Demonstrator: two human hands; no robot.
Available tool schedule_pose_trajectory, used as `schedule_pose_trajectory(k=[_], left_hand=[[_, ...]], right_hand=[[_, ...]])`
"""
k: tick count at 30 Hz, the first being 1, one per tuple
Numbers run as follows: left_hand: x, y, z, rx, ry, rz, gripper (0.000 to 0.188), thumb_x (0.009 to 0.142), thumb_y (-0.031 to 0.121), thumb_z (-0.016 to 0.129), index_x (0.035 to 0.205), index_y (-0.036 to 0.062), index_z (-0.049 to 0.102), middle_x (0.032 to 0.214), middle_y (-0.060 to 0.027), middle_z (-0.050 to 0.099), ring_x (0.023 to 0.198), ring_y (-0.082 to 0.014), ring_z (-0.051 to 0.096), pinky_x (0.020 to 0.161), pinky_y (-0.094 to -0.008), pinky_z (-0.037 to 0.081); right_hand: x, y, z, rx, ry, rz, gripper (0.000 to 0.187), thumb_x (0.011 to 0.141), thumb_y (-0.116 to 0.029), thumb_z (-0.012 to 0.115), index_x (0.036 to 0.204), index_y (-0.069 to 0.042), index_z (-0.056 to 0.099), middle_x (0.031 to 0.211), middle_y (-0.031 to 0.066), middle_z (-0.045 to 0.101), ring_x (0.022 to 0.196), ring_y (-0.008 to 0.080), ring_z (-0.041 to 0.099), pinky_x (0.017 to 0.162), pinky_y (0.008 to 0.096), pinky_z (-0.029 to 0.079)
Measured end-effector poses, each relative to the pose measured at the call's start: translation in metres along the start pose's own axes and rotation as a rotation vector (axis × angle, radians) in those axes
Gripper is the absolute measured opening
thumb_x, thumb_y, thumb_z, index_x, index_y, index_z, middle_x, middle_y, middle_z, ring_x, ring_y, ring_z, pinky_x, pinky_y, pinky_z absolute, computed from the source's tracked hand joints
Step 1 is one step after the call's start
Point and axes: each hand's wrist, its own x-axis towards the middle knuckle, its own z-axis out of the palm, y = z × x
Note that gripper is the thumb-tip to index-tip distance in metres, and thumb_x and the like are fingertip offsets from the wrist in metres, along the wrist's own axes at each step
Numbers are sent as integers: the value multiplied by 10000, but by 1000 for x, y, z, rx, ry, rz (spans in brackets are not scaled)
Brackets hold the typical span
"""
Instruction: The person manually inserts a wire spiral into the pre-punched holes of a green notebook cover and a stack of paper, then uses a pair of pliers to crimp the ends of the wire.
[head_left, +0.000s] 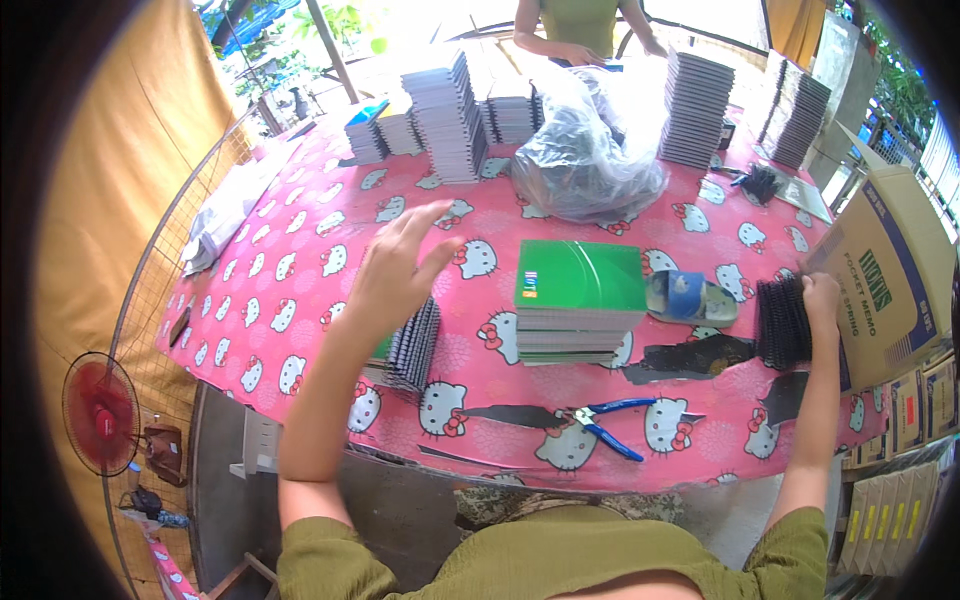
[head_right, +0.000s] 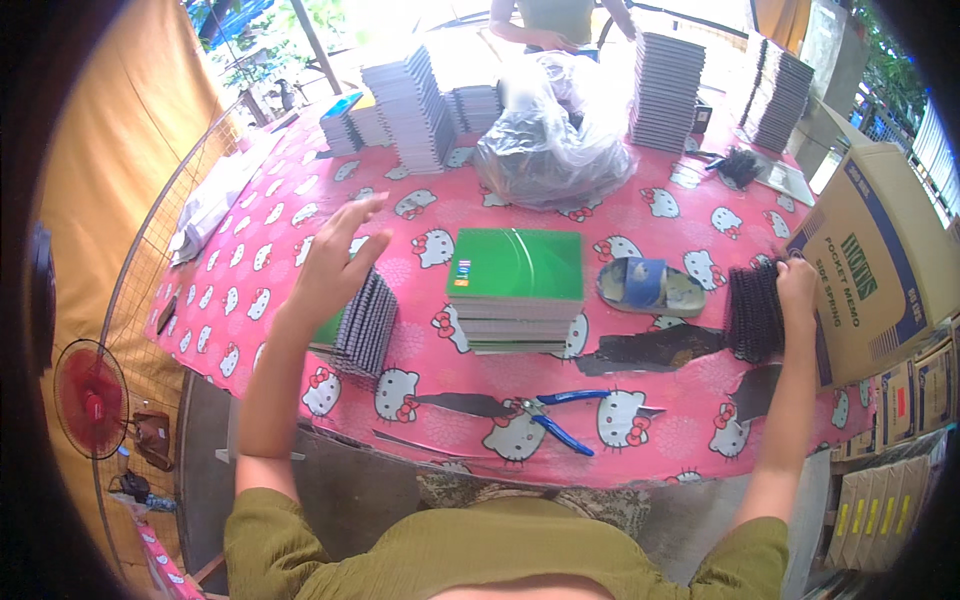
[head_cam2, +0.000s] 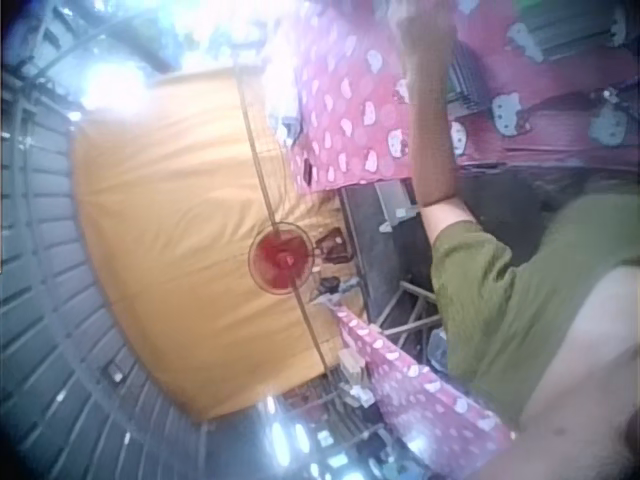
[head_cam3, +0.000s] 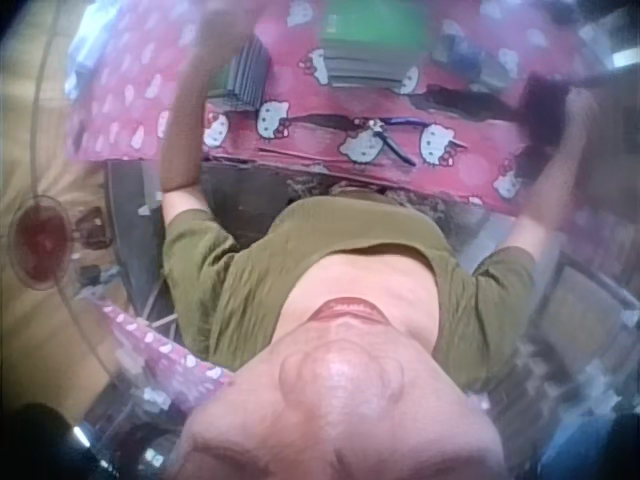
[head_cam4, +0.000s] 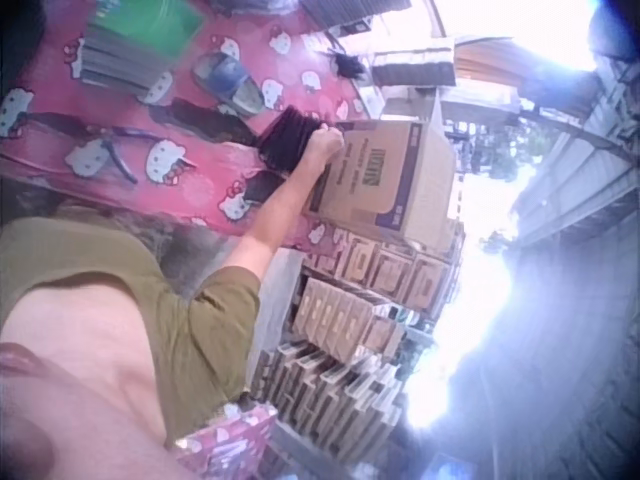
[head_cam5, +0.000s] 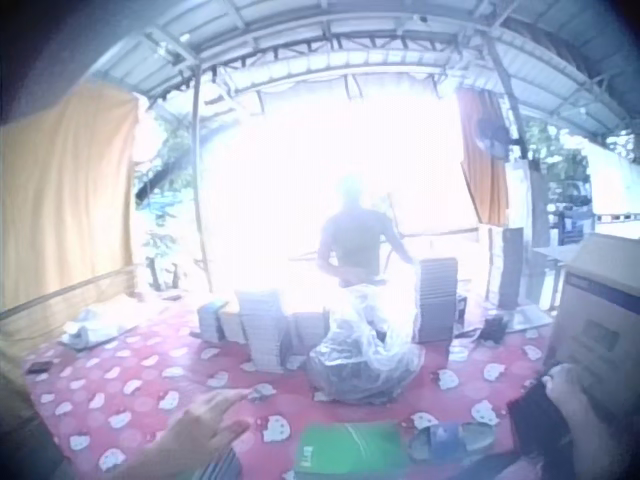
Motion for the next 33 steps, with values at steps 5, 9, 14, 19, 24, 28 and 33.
schedule_pose_trajectory(k=[5,9,14,19,24,28,33], left_hand=[[42,83,57,-283,-93,-27,324,900,233,590,1166,51,618,1160,-165,598,1064,-304,582,915,-387,442],[71,75,101,91,-315,-18,283,844,230,658,1049,37,681,1046,-165,650,940,-262,639,830,-339,481],[84,77,103,-292,-446,-319,208,770,189,731,854,-1,716,735,-109,682,696,-183,647,686,-315,505],[80,75,98,-393,-132,-68,148,753,103,733,863,6,714,752,-93,678,688,-155,635,655,-300,486],[57,108,67,-355,23,80,137,742,87,742,854,12,716,782,-81,684,706,-162,638,646,-291,481],[53,108,70,-372,91,141,148,741,108,749,853,16,720,797,-83,695,711,-175,646,669,-287,497],[54,111,67,-346,73,93,214,740,258,742,807,56,727,766,-97,688,715,-251,632,709,-370,477]], right_hand=[[4,-24,-2,51,82,-24,172,732,-58,668,899,-13,668,922,204,594,906,375,587,812,429,469],[-9,-60,-24,353,114,-254,188,738,-9,656,924,13,666,974,190,615,879,367,610,805,401,478],[-58,-126,-86,779,-9,-259,218,781,-33,673,993,15,687,939,142,669,765,254,645,690,310,499],[-77,-184,-125,1024,-168,-287,247,776,-65,712,1017,-16,702,892,84,674,741,137,628,648,258,489],[-80,-229,-158,1191,-133,-399,228,784,-27,709,1012,-8,707,878,63,668,767,104,607,683,234,476],[-72,-250,-166,1134,-112,-461,226,771,-51,729,995,-18,716,862,49,674,735,84,592,648,226,455],[-57,-258,-163,1127,-135,-483,190,782,-75,720,970,-51,726,812,43,680,675,91,607,596,245,464]])
